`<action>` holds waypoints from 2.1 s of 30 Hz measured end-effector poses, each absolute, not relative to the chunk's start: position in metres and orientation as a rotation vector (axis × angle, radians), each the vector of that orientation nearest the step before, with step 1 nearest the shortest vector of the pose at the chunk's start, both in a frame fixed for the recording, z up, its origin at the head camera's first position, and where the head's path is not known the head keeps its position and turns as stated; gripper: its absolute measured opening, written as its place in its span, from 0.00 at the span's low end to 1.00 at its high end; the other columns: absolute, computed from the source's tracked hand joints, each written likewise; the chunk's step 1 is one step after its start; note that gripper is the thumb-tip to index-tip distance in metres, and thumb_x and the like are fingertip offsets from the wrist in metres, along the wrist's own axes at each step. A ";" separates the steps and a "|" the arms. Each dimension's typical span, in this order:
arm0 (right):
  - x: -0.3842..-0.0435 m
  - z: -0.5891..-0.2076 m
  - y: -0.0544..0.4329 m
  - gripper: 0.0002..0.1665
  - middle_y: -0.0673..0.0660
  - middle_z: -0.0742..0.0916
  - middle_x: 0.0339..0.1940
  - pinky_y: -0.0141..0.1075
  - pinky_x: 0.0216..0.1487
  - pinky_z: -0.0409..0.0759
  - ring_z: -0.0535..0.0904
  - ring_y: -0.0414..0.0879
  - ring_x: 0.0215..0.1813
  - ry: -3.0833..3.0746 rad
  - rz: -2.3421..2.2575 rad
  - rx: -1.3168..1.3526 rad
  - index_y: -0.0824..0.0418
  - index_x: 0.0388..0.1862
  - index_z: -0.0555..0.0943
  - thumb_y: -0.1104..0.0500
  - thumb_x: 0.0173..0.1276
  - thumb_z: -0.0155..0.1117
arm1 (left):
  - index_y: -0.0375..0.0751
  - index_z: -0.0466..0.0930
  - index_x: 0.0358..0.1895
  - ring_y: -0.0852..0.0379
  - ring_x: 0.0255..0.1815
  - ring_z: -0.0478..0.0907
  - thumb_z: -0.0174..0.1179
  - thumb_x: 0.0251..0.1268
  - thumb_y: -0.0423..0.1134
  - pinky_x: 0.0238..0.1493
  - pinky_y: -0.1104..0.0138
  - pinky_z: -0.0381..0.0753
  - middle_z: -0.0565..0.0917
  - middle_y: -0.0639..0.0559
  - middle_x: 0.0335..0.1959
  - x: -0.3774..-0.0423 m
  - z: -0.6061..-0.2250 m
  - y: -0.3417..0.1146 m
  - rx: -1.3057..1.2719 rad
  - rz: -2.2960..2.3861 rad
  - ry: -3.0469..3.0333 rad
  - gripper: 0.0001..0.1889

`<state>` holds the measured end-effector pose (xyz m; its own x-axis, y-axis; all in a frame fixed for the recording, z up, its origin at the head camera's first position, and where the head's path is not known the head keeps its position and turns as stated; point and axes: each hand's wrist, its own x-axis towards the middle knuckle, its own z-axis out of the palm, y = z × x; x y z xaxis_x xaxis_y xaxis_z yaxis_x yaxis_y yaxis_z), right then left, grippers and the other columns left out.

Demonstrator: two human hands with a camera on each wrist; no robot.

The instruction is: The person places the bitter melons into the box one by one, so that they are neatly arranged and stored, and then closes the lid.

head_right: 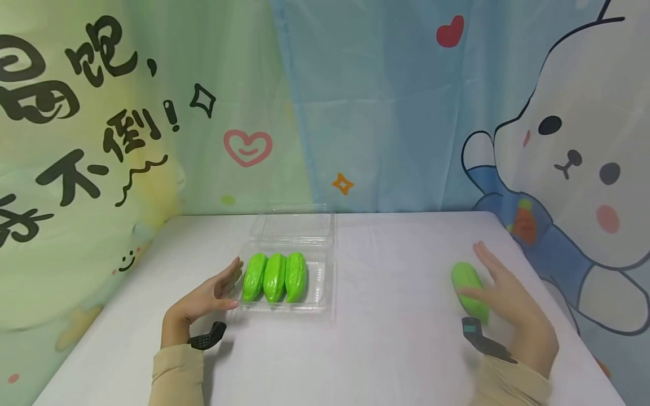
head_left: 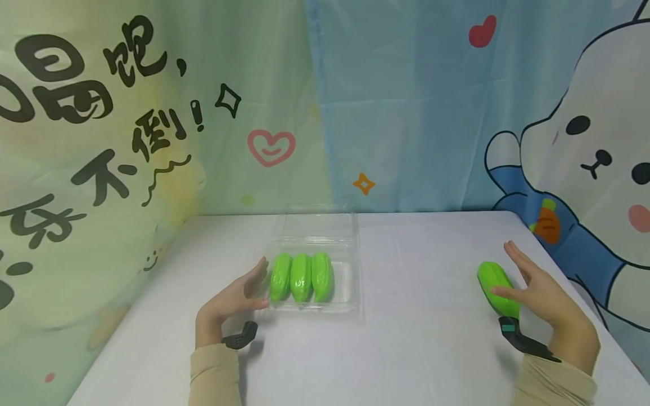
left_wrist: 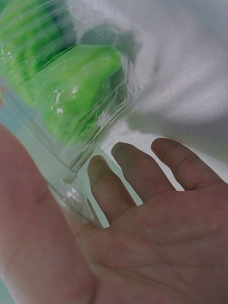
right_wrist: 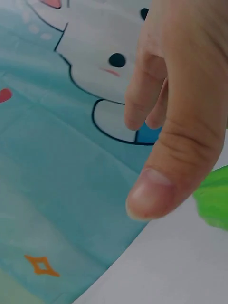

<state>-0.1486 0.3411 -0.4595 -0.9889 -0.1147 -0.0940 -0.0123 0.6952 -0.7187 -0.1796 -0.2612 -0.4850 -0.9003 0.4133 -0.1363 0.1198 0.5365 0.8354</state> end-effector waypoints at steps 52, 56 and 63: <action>-0.151 -0.504 0.369 0.67 0.82 0.43 0.71 0.74 0.59 0.56 0.49 0.82 0.67 2.538 -1.113 0.037 0.53 0.75 0.29 0.44 0.58 0.69 | 0.45 0.38 0.77 0.48 0.78 0.42 0.72 0.50 0.43 0.76 0.53 0.47 0.43 0.48 0.79 -0.181 -0.488 -0.261 0.434 1.310 2.453 0.57; -0.151 -0.504 0.369 0.67 0.82 0.43 0.71 0.74 0.59 0.56 0.48 0.82 0.67 2.531 -1.129 0.046 0.53 0.75 0.29 0.44 0.58 0.69 | 0.45 0.38 0.77 0.49 0.78 0.42 0.71 0.50 0.43 0.76 0.54 0.47 0.43 0.48 0.79 -0.181 -0.488 -0.261 0.431 1.312 2.453 0.57; -0.150 -0.503 0.369 0.66 0.81 0.42 0.71 0.75 0.59 0.55 0.47 0.82 0.67 2.527 -1.146 0.044 0.54 0.75 0.29 0.45 0.59 0.69 | 0.44 0.37 0.77 0.47 0.79 0.41 0.71 0.51 0.42 0.76 0.53 0.46 0.42 0.46 0.79 -0.181 -0.487 -0.262 0.454 1.327 2.433 0.57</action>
